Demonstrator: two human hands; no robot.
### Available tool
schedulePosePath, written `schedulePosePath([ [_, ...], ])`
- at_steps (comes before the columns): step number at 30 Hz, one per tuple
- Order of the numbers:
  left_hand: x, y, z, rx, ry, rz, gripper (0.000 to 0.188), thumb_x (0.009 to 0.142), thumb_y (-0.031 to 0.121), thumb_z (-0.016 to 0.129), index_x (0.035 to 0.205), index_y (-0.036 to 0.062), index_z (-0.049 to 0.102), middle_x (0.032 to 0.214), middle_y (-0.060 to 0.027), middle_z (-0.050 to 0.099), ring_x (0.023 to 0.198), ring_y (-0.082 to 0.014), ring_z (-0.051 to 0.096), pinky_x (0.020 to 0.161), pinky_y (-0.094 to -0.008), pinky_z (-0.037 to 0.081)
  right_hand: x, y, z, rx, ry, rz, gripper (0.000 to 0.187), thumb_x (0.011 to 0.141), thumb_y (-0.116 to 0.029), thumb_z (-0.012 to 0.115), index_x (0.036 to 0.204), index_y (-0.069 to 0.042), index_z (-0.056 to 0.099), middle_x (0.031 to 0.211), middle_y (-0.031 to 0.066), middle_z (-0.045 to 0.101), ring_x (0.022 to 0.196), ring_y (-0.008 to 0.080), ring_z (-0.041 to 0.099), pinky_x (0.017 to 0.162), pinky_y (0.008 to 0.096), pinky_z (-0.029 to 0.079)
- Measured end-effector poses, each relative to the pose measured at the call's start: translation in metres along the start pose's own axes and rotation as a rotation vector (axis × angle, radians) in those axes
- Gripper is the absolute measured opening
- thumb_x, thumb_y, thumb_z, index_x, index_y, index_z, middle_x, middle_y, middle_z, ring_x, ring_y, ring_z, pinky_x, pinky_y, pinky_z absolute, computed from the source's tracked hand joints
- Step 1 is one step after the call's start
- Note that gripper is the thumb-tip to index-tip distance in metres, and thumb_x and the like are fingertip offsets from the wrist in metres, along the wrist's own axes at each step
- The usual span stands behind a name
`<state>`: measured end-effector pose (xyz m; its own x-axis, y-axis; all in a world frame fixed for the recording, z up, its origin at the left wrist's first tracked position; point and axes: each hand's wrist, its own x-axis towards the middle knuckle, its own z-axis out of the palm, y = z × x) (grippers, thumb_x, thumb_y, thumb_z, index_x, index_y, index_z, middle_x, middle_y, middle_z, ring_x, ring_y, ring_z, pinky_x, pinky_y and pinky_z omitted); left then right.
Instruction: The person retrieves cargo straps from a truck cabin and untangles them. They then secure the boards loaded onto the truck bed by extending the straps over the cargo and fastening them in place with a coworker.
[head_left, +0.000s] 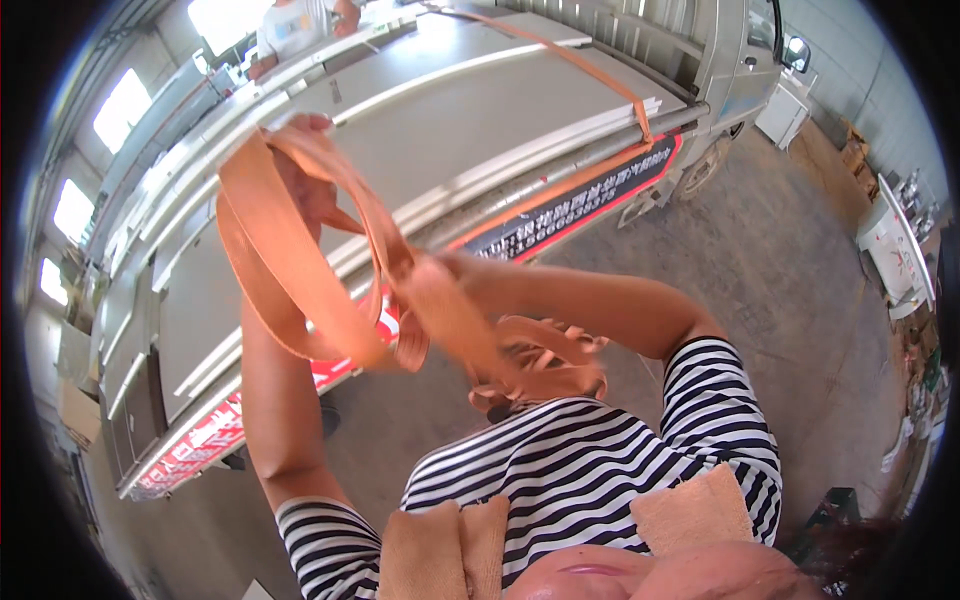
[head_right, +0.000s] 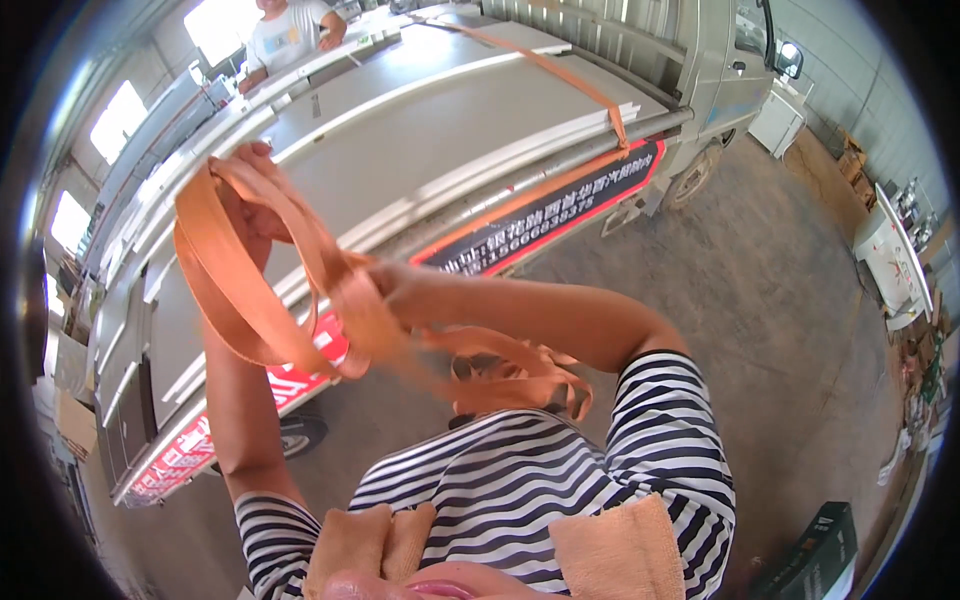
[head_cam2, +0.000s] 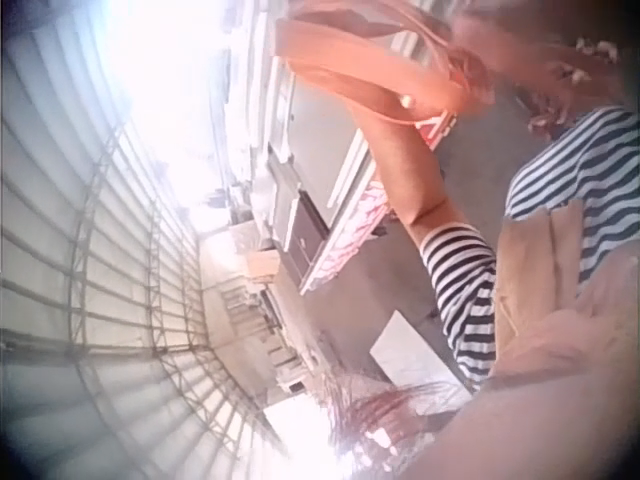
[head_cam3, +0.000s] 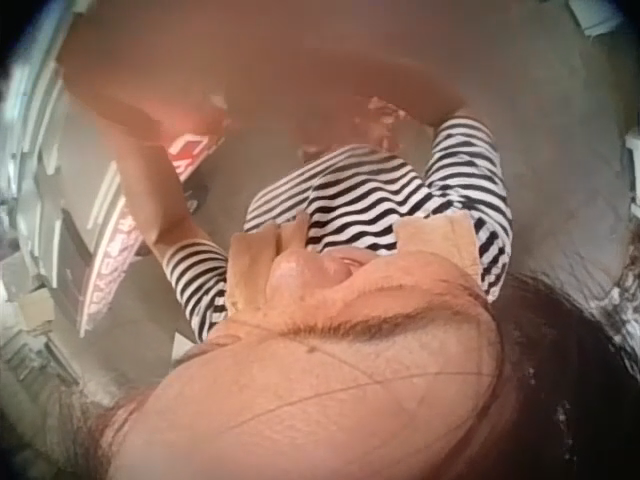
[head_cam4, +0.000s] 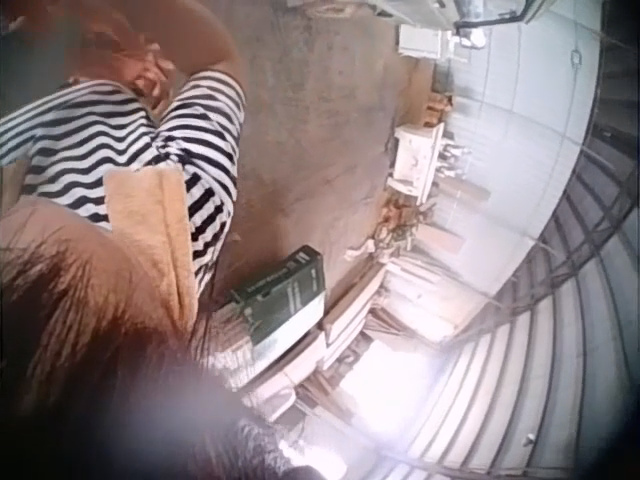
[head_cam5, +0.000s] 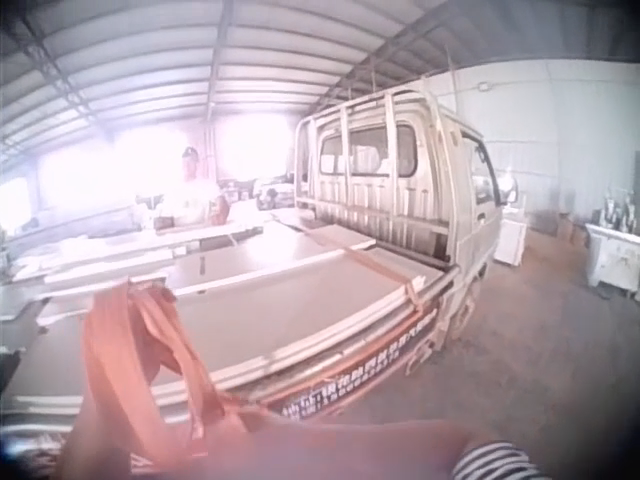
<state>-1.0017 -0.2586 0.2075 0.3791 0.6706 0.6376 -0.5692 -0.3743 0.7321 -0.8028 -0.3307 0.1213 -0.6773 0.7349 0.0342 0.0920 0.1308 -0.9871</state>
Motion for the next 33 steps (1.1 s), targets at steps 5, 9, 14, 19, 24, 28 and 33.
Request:
schedulePosePath([
  [5, 0.01, 0.012, -0.009, 0.764, 0.209, -0.2, 0.04, 0.086, 0.015, 0.067, 0.122, 0.0038, 0.054, 0.095, -0.0066, 0.061, 0.075, -0.0104, 0.057, 0.061, -0.0241, 0.045, -0.052, -0.071, -0.119, -0.294, 0.539, -0.263, 0.03, 0.095, -0.025, 0.051, 0.114, -0.004, 0.059, 0.103, 0.0062, 0.064, 0.091, 0.0211, 0.06, 0.08, 0.0342, 0.048],
  [9, 0.03, 0.009, -0.008, 0.656, 0.128, -0.312, 0.05, 0.08, 0.012, 0.072, 0.125, 0.0064, 0.052, 0.086, -0.0024, 0.063, 0.082, -0.0125, 0.059, 0.072, -0.0277, 0.047, -0.184, -0.125, -0.198, 0.043, 1.904, -1.313, 0.027, 0.09, -0.026, 0.055, 0.106, -0.004, 0.059, 0.097, 0.0077, 0.064, 0.082, 0.0233, 0.062, 0.073, 0.0349, 0.049],
  [14, 0.072, -0.048, 0.021, 1.047, 0.012, -0.036, 0.032, 0.082, 0.009, 0.068, 0.11, 0.0045, 0.053, 0.075, -0.0048, 0.06, 0.074, -0.0146, 0.059, 0.068, -0.0276, 0.046, -0.201, -0.071, -0.17, -0.621, 2.096, -1.658, 0.035, 0.089, -0.031, 0.057, 0.111, -0.004, 0.056, 0.105, 0.0101, 0.063, 0.091, 0.0257, 0.062, 0.082, 0.0349, 0.048],
  [19, 0.104, -0.093, 0.041, 1.002, -0.181, -0.011, 0.018, 0.084, 0.006, 0.064, 0.096, 0.0026, 0.051, 0.078, -0.0098, 0.058, 0.071, -0.016, 0.054, 0.069, -0.0284, 0.046, -0.096, -0.07, -0.194, -0.776, 1.793, -1.571, 0.042, 0.087, -0.026, 0.06, 0.121, -0.004, 0.048, 0.113, 0.0147, 0.059, 0.1, 0.0301, 0.058, 0.088, 0.0374, 0.046],
  [24, 0.168, -0.152, -0.033, 1.019, 0.193, 0.118, 0.032, 0.093, 0.025, 0.057, 0.074, 0.0006, 0.049, 0.058, -0.0072, 0.041, 0.056, -0.0169, 0.042, 0.054, -0.033, 0.042, 0.078, -0.127, -0.311, -0.872, 1.273, -0.912, 0.053, 0.086, -0.021, 0.062, 0.131, -0.004, 0.041, 0.122, 0.0192, 0.055, 0.11, 0.0344, 0.055, 0.094, 0.04, 0.044],
  [28, 0.199, -0.205, -0.171, 1.12, 0.66, -0.529, 0.069, 0.096, 0.055, 0.037, 0.077, -0.0063, 0.063, 0.075, -0.0278, 0.063, 0.079, -0.0435, 0.064, 0.062, -0.0447, 0.048, 0.235, -0.087, -0.384, -0.992, 0.941, -0.443, 0.063, 0.084, -0.016, 0.064, 0.139, -0.004, 0.035, 0.129, 0.0229, 0.052, 0.117, 0.0379, 0.053, 0.099, 0.042, 0.042],
  [33, 0.169, -0.277, -0.24, 1.627, 0.533, -0.939, 0.062, 0.094, 0.059, 0.035, 0.104, 0.0071, 0.067, 0.102, -0.0175, 0.068, 0.103, -0.0385, 0.061, 0.087, -0.0471, 0.049, 0.299, 0.044, -0.4, -1.033, 0.683, -0.227, 0.056, 0.083, -0.021, 0.069, 0.132, -0.006, 0.046, 0.123, 0.0202, 0.058, 0.113, 0.0374, 0.055, 0.1, 0.0411, 0.042],
])
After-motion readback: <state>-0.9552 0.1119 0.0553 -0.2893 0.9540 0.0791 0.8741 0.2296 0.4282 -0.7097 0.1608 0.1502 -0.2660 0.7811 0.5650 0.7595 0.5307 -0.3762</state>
